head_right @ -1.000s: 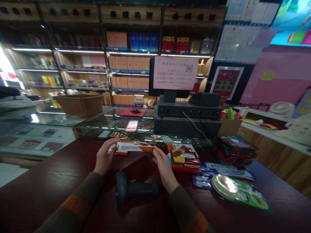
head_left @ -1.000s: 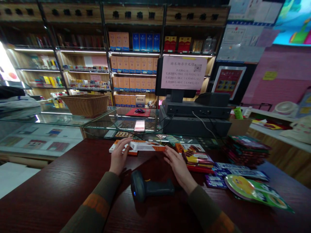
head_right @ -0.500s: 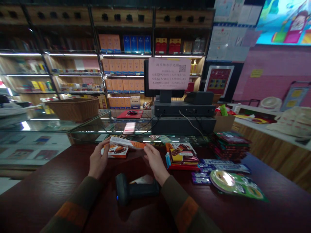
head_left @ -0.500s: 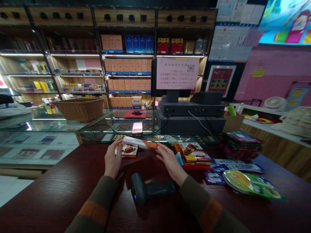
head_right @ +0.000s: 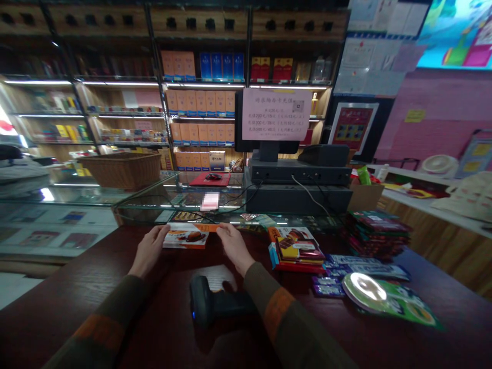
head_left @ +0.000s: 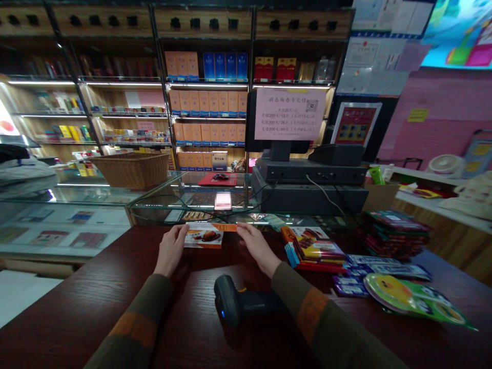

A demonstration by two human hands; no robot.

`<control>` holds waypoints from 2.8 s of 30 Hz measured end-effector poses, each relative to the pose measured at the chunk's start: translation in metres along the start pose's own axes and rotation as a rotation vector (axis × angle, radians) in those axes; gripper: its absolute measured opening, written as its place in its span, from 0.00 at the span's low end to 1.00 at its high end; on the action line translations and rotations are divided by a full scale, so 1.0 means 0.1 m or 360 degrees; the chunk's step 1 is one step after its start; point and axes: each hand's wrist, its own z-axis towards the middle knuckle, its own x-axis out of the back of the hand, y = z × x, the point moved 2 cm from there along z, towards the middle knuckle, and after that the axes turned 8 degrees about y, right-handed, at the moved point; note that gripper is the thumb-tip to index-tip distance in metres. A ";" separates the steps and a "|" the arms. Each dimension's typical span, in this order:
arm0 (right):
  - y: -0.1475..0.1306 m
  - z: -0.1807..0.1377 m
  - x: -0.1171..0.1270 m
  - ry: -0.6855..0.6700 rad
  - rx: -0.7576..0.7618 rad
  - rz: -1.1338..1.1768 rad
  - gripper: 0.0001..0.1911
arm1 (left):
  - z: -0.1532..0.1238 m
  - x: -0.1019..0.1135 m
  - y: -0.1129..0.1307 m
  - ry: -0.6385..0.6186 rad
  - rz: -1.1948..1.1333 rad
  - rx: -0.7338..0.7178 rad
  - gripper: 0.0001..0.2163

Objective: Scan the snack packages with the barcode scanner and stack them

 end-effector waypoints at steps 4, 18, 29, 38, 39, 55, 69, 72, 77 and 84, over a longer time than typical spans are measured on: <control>0.09 0.08 -0.14 -0.0104 0.0031 -0.0029 0.17 | 0.09 -0.01 -0.22 -0.0036 -0.0044 -0.0025 0.23; 0.31 0.20 -0.39 -0.0413 0.0156 0.0051 0.17 | 0.23 -0.01 -0.56 -0.0130 0.0270 -0.0112 0.17; 0.37 0.17 -0.41 -0.0473 0.0203 0.0045 0.28 | 0.20 0.03 -0.62 -0.0193 0.0704 -0.0166 0.21; 0.46 0.14 -0.37 -0.0472 0.0303 -0.0217 0.28 | 0.16 0.07 -0.59 -0.0198 0.0778 -0.0185 0.21; 0.47 0.14 -0.36 -0.0467 0.0316 -0.0256 0.29 | 0.16 0.07 -0.58 -0.0216 0.0786 -0.0182 0.21; 0.59 0.19 -0.37 -0.0582 0.0314 -0.0328 0.33 | 0.13 0.08 -0.52 -0.0329 0.0903 -0.0163 0.22; 0.45 0.15 -0.37 -0.0639 0.0325 -0.0146 0.31 | 0.14 0.09 -0.54 -0.0301 0.0922 -0.0127 0.22; 0.44 0.16 -0.31 -0.0551 0.0290 -0.0174 0.31 | 0.12 0.13 -0.48 -0.0275 0.0914 -0.0118 0.22; 0.40 0.18 -0.14 -0.0418 0.0265 -0.0243 0.31 | 0.08 0.19 -0.30 -0.0136 0.0885 -0.0161 0.21; 0.15 0.23 0.13 -0.0272 0.0338 -0.0334 0.30 | -0.04 0.14 0.02 -0.0128 0.0864 -0.0282 0.20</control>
